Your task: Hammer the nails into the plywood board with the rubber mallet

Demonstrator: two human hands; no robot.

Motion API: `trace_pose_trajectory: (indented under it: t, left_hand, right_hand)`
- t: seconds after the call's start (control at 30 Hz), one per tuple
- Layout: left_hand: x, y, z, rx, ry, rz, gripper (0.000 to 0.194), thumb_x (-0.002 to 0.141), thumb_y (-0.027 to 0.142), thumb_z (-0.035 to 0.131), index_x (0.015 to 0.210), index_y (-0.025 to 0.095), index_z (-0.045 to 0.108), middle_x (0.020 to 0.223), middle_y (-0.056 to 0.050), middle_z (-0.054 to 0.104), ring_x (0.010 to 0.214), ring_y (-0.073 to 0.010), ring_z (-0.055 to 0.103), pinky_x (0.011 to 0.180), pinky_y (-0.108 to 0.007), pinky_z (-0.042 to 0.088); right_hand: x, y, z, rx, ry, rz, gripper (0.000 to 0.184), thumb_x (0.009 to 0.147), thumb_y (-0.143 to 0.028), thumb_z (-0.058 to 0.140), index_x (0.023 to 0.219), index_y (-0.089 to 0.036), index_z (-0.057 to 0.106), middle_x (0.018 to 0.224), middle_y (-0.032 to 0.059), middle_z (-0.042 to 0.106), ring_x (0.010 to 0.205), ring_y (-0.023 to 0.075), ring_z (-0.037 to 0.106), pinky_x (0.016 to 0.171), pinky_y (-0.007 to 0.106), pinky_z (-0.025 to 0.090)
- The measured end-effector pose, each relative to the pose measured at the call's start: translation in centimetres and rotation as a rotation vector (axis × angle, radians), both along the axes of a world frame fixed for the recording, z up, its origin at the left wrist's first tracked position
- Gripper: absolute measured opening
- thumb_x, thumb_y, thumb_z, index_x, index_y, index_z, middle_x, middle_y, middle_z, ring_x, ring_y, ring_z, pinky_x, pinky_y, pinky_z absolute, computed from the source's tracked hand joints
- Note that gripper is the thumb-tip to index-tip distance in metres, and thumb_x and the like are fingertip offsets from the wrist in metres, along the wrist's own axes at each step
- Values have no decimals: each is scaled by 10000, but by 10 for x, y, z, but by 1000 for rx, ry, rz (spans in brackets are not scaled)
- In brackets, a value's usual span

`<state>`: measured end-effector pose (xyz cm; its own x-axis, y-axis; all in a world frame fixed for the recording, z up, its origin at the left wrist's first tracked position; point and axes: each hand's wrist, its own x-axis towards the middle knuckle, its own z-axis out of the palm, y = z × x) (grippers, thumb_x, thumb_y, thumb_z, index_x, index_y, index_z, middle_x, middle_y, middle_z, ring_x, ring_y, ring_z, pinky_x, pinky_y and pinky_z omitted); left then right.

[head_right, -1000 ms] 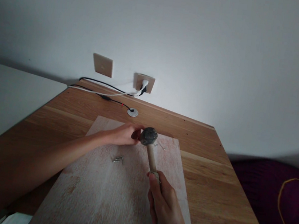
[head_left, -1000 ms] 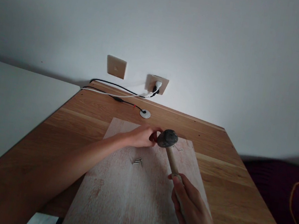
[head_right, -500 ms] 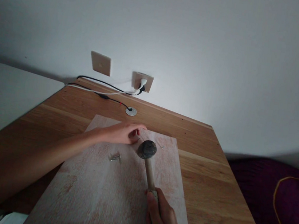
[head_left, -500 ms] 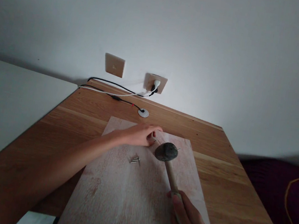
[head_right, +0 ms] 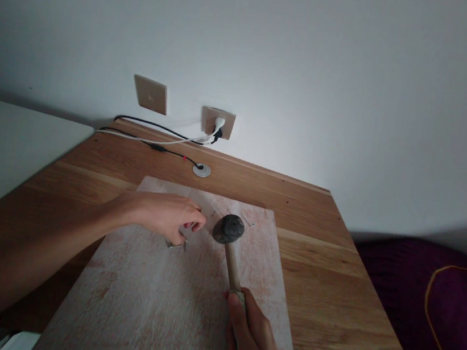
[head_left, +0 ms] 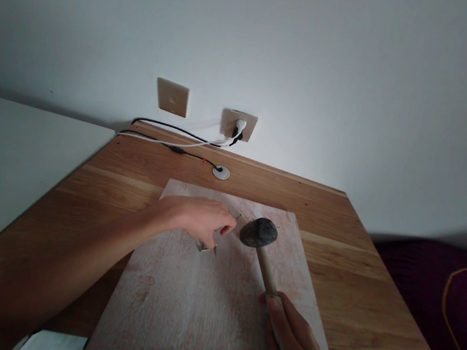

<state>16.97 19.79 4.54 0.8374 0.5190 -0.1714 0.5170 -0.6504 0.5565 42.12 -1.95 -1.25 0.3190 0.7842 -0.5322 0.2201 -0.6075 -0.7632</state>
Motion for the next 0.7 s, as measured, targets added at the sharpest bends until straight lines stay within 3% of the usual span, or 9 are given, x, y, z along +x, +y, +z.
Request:
trace_pose_trajectory:
  t: [0.17, 0.27, 0.4, 0.5, 0.6, 0.7]
  left_hand:
    - [-1, -4, 6, 11, 93, 65, 298, 678, 36, 840, 761, 232, 632, 680, 43, 572, 608, -167, 476, 609, -318, 285]
    - [2, -12, 15, 99, 255, 68, 235, 771, 122, 841, 954, 209, 722, 790, -17, 675, 651, -197, 551, 613, -324, 320]
    - [5, -20, 22, 199, 365, -19, 364, 870, 118, 750, 1228, 163, 706, 986, -92, 770, 774, -224, 658, 616, -322, 357]
    - [4, -16, 19, 223, 338, -23, 251, 864, 125, 746, 1112, 164, 739, 979, -94, 771, 761, -214, 661, 595, -325, 340]
    - [1, -1, 12, 222, 210, 17, 92, 865, 99, 711, 908, 174, 744, 884, -68, 751, 737, -200, 654, 604, -323, 339]
    - [-4, 18, 3, 229, -5, 60, 179, 900, 25, 634, 852, 166, 733, 863, -50, 755, 792, -181, 681, 703, -299, 404]
  right_hand:
    - [-1, 4, 6, -17, -18, 85, 763, 903, -892, 606, 1377, -294, 647, 657, -43, 635, 381, 125, 498, 338, 235, 430]
    - [-1, 6, 9, -27, -22, 100, 782, 897, -899, 604, 1369, -277, 653, 627, -57, 597, 378, 120, 483, 344, 228, 432]
    - [-4, 5, 8, -34, -12, 47, 872, 866, -919, 618, 1423, -249, 628, 666, -48, 635, 410, 126, 520, 360, 229, 455]
    - [-7, 4, 9, -21, 5, 15, 923, 852, -930, 619, 1453, -229, 608, 708, -33, 668, 453, 137, 570, 365, 224, 466]
    - [-8, 5, 10, -9, 7, 74, 895, 859, -928, 609, 1417, -228, 629, 658, -60, 608, 409, 115, 503, 329, 211, 407]
    - [-7, 6, 10, -20, -2, 56, 887, 866, -920, 615, 1429, -235, 626, 615, -76, 553, 400, 119, 481, 341, 222, 418]
